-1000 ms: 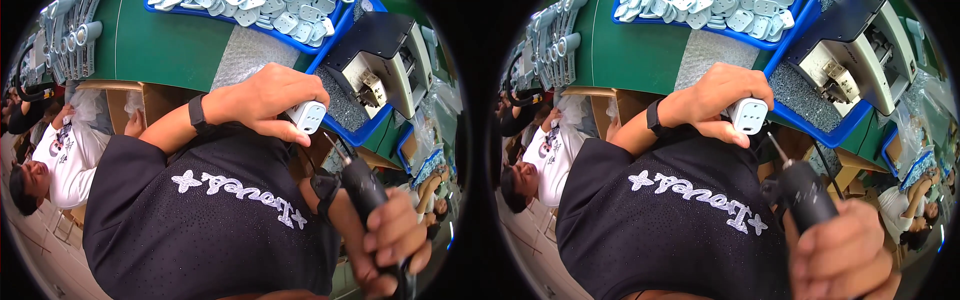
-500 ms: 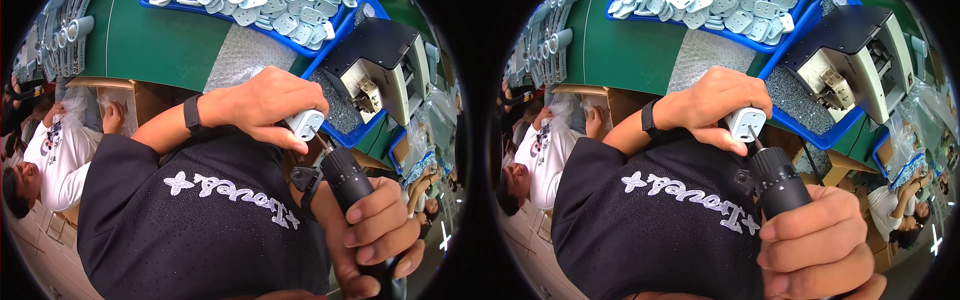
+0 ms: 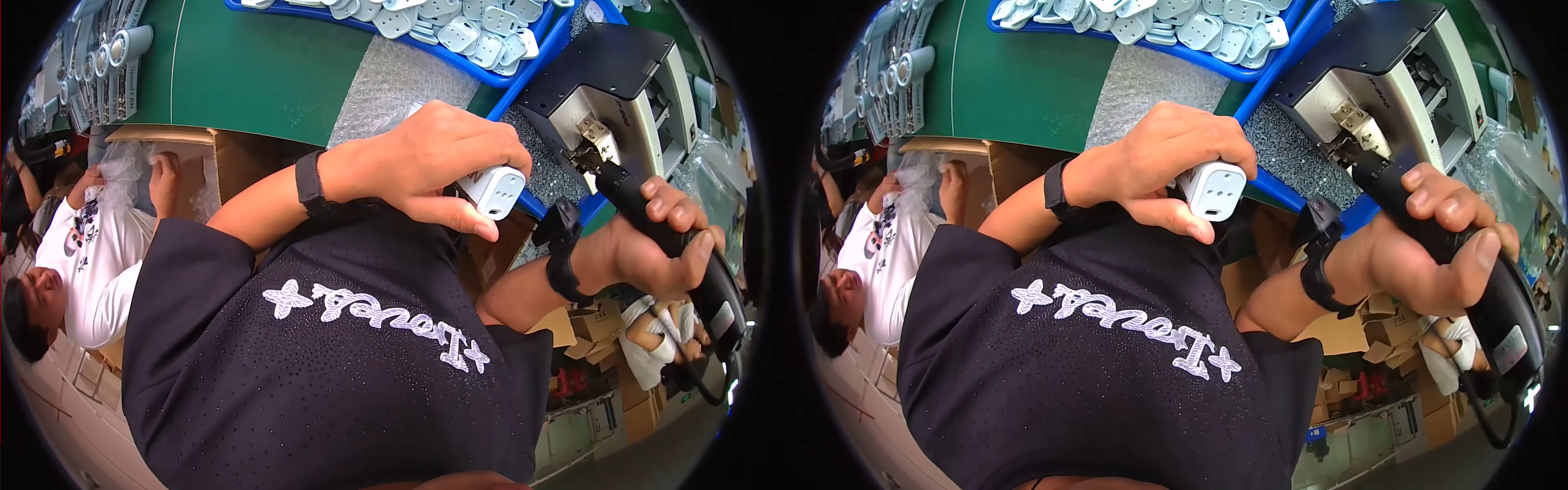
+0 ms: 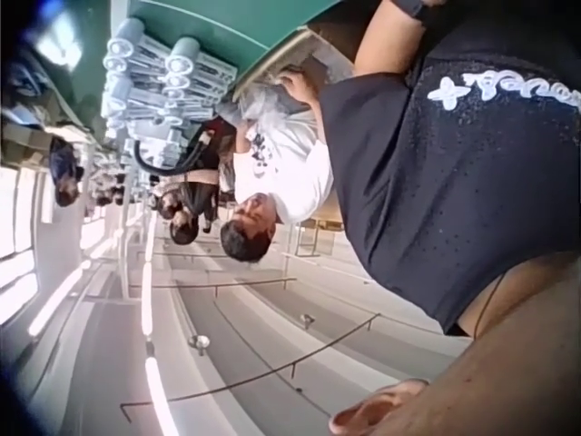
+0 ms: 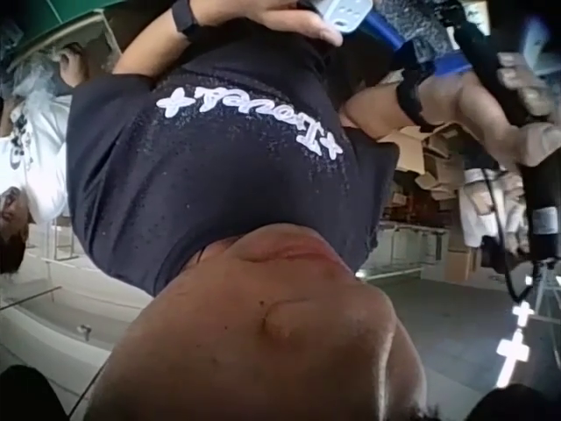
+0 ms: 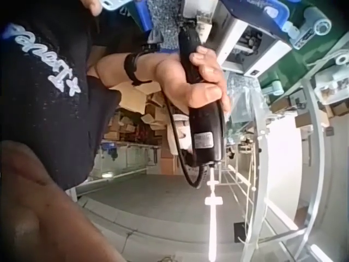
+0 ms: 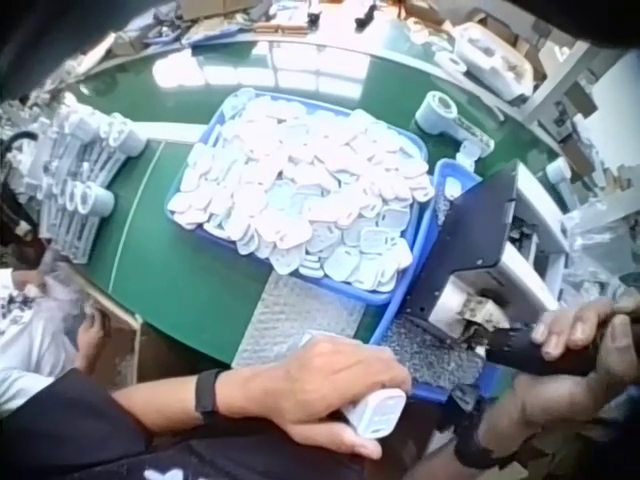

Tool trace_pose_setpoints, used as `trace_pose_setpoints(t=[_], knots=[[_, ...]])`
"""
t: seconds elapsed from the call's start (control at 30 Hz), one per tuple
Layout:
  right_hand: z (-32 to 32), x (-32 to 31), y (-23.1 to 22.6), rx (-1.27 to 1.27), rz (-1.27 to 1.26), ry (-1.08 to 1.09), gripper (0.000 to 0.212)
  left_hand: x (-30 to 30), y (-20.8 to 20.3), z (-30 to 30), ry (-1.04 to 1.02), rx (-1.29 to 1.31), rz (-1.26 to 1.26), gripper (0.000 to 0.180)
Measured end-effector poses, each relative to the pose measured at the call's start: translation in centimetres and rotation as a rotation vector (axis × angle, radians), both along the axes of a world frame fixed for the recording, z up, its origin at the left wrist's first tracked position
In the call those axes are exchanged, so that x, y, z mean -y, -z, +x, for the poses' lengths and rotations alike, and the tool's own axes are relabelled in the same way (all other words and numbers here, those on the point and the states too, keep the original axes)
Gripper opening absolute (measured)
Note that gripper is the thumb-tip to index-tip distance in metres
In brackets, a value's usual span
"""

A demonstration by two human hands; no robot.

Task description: The person picks up a fan base and a cover, fits them together, and drives a screw into the assembly using a power screwdriver. They repeat this process for several more units, occasionally setting aside a completed fan and reaching for new components.

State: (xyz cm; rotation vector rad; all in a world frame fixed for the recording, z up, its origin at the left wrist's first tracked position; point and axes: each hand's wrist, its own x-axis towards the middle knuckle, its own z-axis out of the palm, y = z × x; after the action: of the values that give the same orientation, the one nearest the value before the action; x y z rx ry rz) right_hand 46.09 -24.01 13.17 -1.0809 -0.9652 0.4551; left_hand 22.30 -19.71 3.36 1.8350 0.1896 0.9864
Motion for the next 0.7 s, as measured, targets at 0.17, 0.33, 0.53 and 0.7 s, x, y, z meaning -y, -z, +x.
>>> trace_pose_setpoints(t=[0.17, 0.33, 0.53, 0.7], knots=[[-5.4, 3.8, -3.6, -0.244, 0.038, -0.238, 0.028, 0.1, 0.3, -0.2, 0.002, -0.033, 0.001, 0.057], [-6.9, 4.0, -7.9, -0.083, 0.205, -0.52, 0.039, -0.2, 0.2, 0.1, 0.002, 0.006, 0.025, 0.056], [-8.7, 2.0, -5.8, -0.166, 0.152, -0.454, 0.041, -0.3, 0.1, -0.2, 0.013, 0.034, -0.02, 0.055], [-8.7, 1.1, -5.6, -0.145, 0.158, -0.519, 0.045, -0.3, 0.1, -0.2, 0.022, 0.025, 0.01, 0.056]])
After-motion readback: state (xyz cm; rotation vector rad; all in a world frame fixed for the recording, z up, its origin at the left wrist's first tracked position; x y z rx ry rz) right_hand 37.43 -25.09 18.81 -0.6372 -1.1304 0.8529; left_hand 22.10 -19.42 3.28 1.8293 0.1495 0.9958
